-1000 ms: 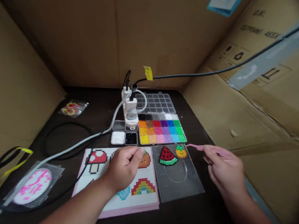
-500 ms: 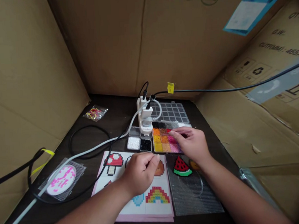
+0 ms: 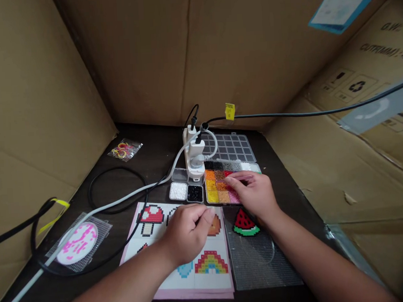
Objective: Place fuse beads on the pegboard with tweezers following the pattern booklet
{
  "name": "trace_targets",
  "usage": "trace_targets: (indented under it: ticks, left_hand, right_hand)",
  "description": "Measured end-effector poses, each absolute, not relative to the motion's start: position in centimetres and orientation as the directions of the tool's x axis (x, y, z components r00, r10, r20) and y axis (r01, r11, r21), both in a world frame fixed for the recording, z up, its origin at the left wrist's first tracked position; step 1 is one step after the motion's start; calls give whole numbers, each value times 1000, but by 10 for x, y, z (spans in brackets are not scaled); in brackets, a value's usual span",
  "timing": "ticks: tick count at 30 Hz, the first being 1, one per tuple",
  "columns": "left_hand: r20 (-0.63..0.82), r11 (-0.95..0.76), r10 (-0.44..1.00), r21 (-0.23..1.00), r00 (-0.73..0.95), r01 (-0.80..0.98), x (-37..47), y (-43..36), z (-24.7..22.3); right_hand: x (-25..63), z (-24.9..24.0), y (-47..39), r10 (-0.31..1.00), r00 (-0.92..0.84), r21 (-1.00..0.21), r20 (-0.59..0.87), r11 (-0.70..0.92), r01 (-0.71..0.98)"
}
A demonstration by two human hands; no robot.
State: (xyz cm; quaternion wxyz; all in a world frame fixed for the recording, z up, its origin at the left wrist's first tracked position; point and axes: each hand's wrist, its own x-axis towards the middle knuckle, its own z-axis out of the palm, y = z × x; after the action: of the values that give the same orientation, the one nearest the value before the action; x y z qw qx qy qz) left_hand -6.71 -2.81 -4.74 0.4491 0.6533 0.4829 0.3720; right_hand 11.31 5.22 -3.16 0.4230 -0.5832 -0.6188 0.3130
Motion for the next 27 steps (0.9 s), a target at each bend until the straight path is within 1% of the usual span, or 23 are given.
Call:
trace_targets:
  ticks: [12, 16, 20, 24, 26, 27]
  left_hand:
    - [63, -144, 965, 940, 256, 309, -67, -27, -47]
    - [69, -150, 965, 936, 252, 318, -68, -28, -47]
    - [58, -140, 966, 935, 250, 325, -68, -27, -47]
    - [47, -126, 967, 943, 252, 307, -68, -27, -48]
    - [48, -127, 966, 943, 252, 307, -68, -27, -49]
    - [52, -131, 967, 942, 251, 310, -67, -27, -49]
  right_hand:
    - [112, -34, 52, 984, 41, -890, 172, 138, 434]
    - [114, -22, 51, 977, 70, -895, 201, 154, 419]
    - [129, 3, 42, 951, 141, -884, 276, 193, 426]
    - [165, 13, 23, 915, 256, -904, 312, 204, 375]
    - [187, 6, 9, 897, 328, -923, 296, 179, 341]
    - [197, 1, 1, 894, 361, -935, 265, 147, 322]
